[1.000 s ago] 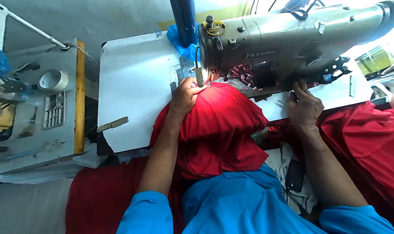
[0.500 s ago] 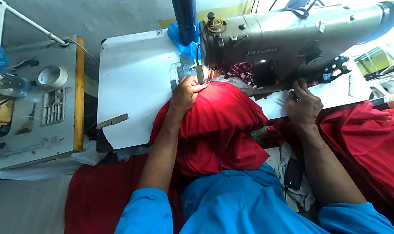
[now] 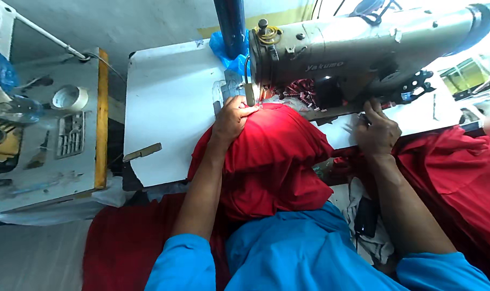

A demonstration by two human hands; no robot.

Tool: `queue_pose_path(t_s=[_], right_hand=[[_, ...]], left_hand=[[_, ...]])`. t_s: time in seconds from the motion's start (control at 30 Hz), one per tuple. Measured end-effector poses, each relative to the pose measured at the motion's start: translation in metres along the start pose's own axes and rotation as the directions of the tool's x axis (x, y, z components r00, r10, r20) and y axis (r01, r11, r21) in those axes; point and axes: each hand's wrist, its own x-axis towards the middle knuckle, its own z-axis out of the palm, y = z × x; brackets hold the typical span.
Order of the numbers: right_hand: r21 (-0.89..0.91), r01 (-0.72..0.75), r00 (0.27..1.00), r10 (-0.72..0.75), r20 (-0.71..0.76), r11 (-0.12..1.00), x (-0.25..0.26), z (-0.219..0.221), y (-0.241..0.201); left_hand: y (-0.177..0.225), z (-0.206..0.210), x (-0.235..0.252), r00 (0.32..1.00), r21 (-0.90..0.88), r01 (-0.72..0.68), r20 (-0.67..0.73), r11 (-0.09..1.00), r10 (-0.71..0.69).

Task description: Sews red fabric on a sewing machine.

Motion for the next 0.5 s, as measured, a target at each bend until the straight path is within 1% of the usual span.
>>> queue_pose_path(t_s=[0.13, 0.3, 0.5], right_hand=[[0.007, 0.013, 0.999, -0.012, -0.05, 1.0, -0.003, 0.004, 0.003], [0.055, 0.064, 0.974, -0.05, -0.222, 0.996, -0.003, 0.016, 0.014], [0.056, 0.062, 0.973, -0.048, -0.227, 0.997, -0.006, 0.016, 0.014]], left_hand=[[-0.001, 0.001, 0.0, 1.0, 0.006, -0.004, 0.003, 1.0, 0.004], [-0.004, 0.002, 0.0, 1.0, 0.006, -0.006, 0.001, 1.0, 0.006], [-0.003, 0.002, 0.0, 1.0, 0.008, 0.005, 0.013, 1.0, -0.006]])
